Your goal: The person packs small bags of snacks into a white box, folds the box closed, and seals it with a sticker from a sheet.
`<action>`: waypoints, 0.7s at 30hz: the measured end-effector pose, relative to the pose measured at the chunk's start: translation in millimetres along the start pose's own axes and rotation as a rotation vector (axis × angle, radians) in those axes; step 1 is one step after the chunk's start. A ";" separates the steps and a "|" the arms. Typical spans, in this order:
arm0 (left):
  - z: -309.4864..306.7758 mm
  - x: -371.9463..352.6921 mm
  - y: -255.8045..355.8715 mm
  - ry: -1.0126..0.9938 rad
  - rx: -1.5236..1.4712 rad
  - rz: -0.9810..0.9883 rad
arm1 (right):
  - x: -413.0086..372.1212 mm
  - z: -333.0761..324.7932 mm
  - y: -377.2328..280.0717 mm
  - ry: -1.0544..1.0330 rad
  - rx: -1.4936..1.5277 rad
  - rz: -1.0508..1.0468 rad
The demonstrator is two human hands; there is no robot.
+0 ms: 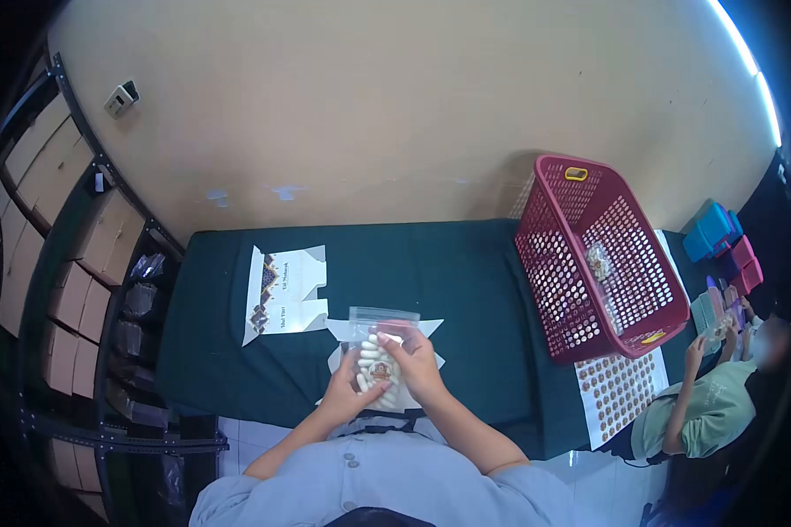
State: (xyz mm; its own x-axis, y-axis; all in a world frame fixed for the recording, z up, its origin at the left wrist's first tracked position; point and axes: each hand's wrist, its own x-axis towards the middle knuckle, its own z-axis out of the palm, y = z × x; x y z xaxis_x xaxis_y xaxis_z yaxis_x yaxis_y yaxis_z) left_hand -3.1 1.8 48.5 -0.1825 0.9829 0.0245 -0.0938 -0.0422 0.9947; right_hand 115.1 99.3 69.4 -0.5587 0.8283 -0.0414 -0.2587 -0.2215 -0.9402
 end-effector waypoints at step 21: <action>-54.9 4.0 31.7 -0.245 0.031 -0.042 | -5.9 -39.3 -27.5 -0.585 -0.363 0.336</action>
State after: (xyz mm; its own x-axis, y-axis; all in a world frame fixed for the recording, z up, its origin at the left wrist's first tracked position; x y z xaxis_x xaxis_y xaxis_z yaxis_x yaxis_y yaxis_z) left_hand -60.5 -5.4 74.7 0.0637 0.9980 0.0028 -0.0654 0.0014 0.9979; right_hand 156.5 120.7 82.1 -0.9138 0.3165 -0.2545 0.2179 -0.1468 -0.9649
